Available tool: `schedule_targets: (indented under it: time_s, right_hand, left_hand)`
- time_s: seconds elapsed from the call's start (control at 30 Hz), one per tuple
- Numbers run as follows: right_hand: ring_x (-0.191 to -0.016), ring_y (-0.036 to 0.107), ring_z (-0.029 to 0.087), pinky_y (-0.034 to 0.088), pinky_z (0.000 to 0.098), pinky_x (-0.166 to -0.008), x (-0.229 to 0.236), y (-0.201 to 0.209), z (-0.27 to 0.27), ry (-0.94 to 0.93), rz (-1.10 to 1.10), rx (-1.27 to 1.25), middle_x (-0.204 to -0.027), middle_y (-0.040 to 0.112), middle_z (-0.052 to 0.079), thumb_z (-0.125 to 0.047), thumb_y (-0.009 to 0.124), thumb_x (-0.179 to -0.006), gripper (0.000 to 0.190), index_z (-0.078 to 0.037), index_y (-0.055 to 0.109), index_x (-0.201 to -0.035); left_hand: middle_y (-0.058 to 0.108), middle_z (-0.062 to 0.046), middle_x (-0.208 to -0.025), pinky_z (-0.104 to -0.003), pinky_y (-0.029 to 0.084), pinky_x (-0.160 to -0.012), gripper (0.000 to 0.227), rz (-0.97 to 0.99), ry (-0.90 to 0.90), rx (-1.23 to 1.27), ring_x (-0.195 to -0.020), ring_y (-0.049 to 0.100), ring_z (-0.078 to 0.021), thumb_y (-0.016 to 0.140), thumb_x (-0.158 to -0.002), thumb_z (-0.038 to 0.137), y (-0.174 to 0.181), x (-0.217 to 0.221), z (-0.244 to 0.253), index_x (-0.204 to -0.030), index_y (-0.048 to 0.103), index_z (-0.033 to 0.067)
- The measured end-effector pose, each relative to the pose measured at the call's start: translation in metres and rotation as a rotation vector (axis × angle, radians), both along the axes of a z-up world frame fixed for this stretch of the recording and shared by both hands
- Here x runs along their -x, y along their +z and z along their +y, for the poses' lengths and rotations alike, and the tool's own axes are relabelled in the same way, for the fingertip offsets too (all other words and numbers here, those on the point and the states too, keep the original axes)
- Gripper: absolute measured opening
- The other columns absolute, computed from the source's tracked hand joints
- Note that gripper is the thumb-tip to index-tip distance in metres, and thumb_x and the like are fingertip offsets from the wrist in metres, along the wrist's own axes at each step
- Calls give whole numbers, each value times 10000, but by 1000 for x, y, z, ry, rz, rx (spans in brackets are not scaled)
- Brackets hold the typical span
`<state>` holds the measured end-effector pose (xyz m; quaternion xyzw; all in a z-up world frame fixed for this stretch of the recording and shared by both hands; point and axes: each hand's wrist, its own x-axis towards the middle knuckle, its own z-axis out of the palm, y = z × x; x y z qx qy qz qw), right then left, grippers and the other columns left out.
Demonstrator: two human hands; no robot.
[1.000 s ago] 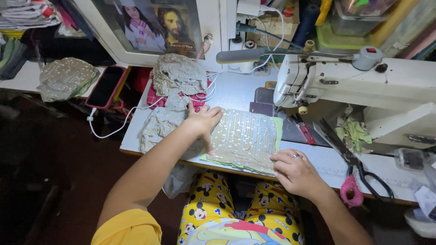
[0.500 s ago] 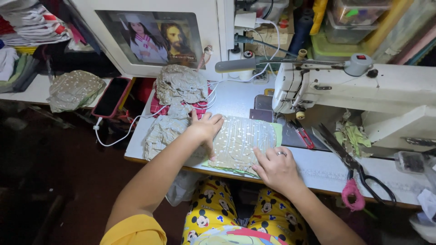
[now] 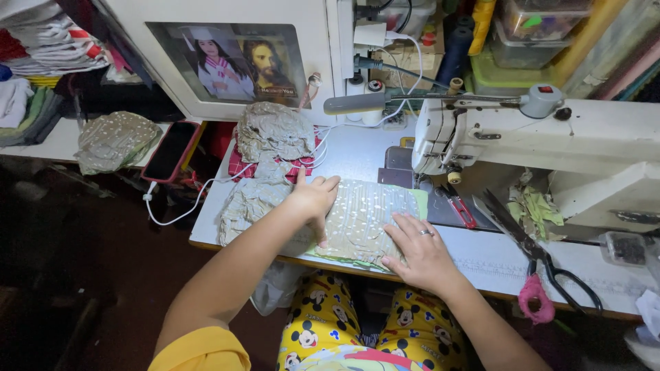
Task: The person is smoothing out a decorated fabric piece and then aligning it with a white fabric template on a work surface.
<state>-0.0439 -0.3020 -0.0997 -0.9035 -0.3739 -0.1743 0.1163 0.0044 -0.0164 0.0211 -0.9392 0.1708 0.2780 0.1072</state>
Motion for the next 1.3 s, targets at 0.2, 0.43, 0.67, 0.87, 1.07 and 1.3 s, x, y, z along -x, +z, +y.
schedule_targets:
  time_s: [0.2, 0.43, 0.67, 0.87, 1.07, 1.3]
  right_hand:
    - [-1059, 669, 262, 378, 563, -1115, -24, 5, 24, -192, 40, 11, -1057, 626, 7, -664, 395, -972, 656, -286, 472, -1502]
    - [-1333, 529, 412, 433, 609, -1009, -50, 34, 83, 15, -4, -37, -1401, 565, 129, -582, 485, -947, 582, -253, 575, -1419]
    - [-1407, 492, 297, 356, 609, -1090, -78, 5, 117, 72, 146, 112, -1495, 552, 62, -448, 421, -970, 580, -180, 514, -1476]
    - [-1415, 461, 232, 352, 544, -1093, -79, 22, 122, -18, 261, 228, -1549, 493, -37, -549, 386, -888, 671, -268, 479, -1491]
    - [-1438, 419, 217, 292, 552, -1131, -70, 15, 117, -65, 261, 221, -1577, 451, -60, -562, 357, -912, 646, -295, 465, -1490]
    - [-1433, 427, 283, 315, 598, -1090, -38, 20, 108, -288, 251, 210, -1555, 472, 49, -524, 334, -971, 633, -202, 453, -1504]
  left_hand:
    - [129, -39, -1702, -800, 58, -1153, 1517, 7, 10, -24, -1541, 153, -284, 922, -427, 696, 5, 2, -1, -1594, 187, 67]
    - [88, -19, -1712, -792, 58, -1161, 1506, 40, 20, -34, -1556, 102, -282, 907, -465, 697, 16, 5, -4, -1608, 145, 79]
    - [53, -6, -1720, -798, 53, -1165, 1524, 35, 67, -38, -1571, 44, -282, 865, -460, 750, 9, 3, 3, -1623, 103, 125]
    - [38, -20, -1725, -800, 59, -1158, 1545, 52, 108, 21, -1577, 19, -312, 870, -440, 749, 7, 5, 10, -1629, 83, 154]
    - [8, -17, -1728, -801, 56, -1148, 1555, 53, 122, 10, -1574, -7, -325, 884, -421, 739, 1, 3, 7, -1633, 75, 194]
    - [-6, -34, -1719, -816, 53, -1113, 1552, -33, -33, -110, -1560, -11, -365, 943, -383, 571, -28, -20, -11, -1628, 48, 330]
